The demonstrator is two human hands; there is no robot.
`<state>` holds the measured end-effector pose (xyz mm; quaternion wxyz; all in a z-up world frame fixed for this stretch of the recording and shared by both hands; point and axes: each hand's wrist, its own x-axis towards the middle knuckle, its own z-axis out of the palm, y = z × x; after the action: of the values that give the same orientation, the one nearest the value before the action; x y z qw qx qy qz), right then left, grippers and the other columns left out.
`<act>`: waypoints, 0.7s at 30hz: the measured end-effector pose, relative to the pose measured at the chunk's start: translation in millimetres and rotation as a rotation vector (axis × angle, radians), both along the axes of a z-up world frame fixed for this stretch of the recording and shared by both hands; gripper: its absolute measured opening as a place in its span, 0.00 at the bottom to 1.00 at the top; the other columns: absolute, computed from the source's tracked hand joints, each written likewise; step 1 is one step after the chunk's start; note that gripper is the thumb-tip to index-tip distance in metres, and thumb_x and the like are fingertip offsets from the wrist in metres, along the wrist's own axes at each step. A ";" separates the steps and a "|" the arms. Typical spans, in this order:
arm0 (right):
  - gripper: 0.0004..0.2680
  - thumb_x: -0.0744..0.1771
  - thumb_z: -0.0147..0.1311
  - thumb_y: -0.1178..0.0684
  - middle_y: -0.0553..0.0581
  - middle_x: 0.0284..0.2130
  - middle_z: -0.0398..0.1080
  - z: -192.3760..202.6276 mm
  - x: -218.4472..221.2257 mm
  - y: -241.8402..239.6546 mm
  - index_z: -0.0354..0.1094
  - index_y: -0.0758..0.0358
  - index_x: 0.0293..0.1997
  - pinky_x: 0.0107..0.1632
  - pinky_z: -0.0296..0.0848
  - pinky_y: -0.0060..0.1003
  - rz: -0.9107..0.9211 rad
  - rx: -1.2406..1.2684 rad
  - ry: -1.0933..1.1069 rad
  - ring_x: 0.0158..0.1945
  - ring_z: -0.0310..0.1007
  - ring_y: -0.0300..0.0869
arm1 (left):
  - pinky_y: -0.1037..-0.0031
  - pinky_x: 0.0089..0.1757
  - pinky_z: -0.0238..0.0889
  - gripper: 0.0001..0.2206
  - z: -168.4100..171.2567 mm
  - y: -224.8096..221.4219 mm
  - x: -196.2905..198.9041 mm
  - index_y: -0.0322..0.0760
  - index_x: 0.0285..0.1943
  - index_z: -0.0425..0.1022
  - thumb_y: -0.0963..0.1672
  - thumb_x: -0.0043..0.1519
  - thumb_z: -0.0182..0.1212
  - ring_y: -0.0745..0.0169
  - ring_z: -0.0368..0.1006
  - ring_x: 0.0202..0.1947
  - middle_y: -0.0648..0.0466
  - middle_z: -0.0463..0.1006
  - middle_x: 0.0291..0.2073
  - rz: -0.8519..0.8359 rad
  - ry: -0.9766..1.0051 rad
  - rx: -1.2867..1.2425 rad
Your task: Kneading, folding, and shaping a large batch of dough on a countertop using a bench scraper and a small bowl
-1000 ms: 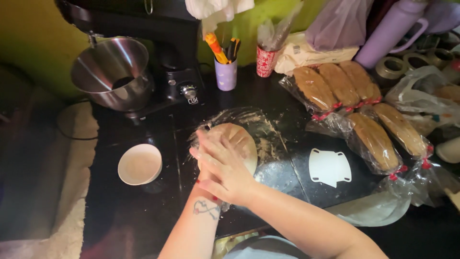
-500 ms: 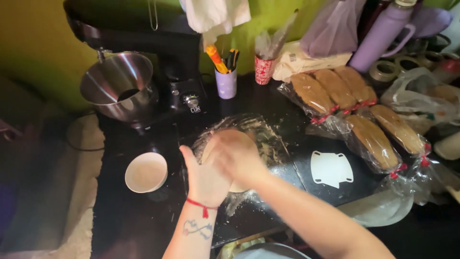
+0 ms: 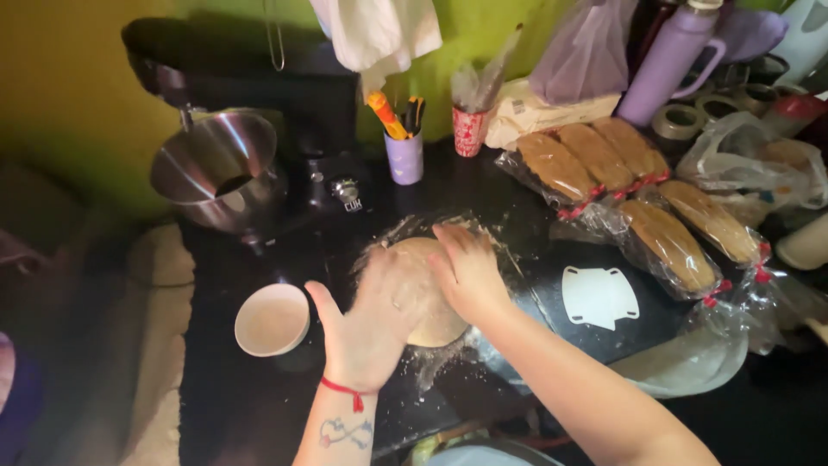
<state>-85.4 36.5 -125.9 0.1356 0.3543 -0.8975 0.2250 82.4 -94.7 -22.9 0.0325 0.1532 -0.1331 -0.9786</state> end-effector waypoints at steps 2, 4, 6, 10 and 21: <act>0.18 0.71 0.46 0.30 0.54 0.24 0.73 36.2 28.4 -10.1 0.77 0.47 0.35 0.47 0.71 0.57 0.158 -0.266 0.126 0.34 0.77 0.59 | 0.42 0.71 0.53 0.50 -11.6 -9.8 -5.3 0.54 0.81 0.65 0.74 0.55 0.34 0.53 0.64 0.72 0.61 0.70 0.74 0.060 0.153 -0.099; 0.15 0.72 0.45 0.32 0.49 0.39 0.76 -2.5 48.4 -4.0 0.77 0.43 0.47 0.57 0.66 0.58 0.240 -0.195 0.008 0.47 0.76 0.53 | 0.50 0.64 0.61 0.49 -33.3 -17.6 -6.2 0.55 0.82 0.62 0.73 0.57 0.36 0.58 0.64 0.72 0.64 0.69 0.75 0.041 0.308 -0.149; 0.15 0.74 0.44 0.34 0.43 0.54 0.80 -10.3 65.0 2.3 0.77 0.40 0.59 0.66 0.61 0.59 0.313 -0.125 -0.113 0.60 0.75 0.46 | 0.58 0.57 0.70 0.48 -41.7 -23.9 -5.5 0.57 0.84 0.60 0.73 0.59 0.39 0.63 0.64 0.72 0.66 0.68 0.76 0.010 0.458 -0.199; 0.12 0.73 0.50 0.40 0.46 0.53 0.81 25.2 94.3 10.7 0.80 0.45 0.56 0.71 0.49 0.72 0.239 -0.148 0.293 0.61 0.72 0.46 | 0.52 0.61 0.65 0.48 -48.6 -29.1 -6.1 0.58 0.82 0.62 0.74 0.56 0.40 0.58 0.62 0.73 0.62 0.71 0.73 0.041 0.491 -0.117; 0.16 0.66 0.57 0.58 0.49 0.58 0.80 49.8 108.3 7.3 0.76 0.57 0.62 0.72 0.41 0.84 0.306 -0.069 0.175 0.68 0.69 0.57 | 0.43 0.72 0.35 0.50 -56.0 -29.3 -10.1 0.60 0.89 0.30 0.72 0.59 0.35 0.56 0.26 0.85 0.56 0.26 0.87 0.055 0.542 -0.485</act>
<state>22.9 43.8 -76.1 0.1893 0.5000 -0.8097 0.2421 72.3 -124.0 -79.0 0.1283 -0.1202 -0.3436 -0.9225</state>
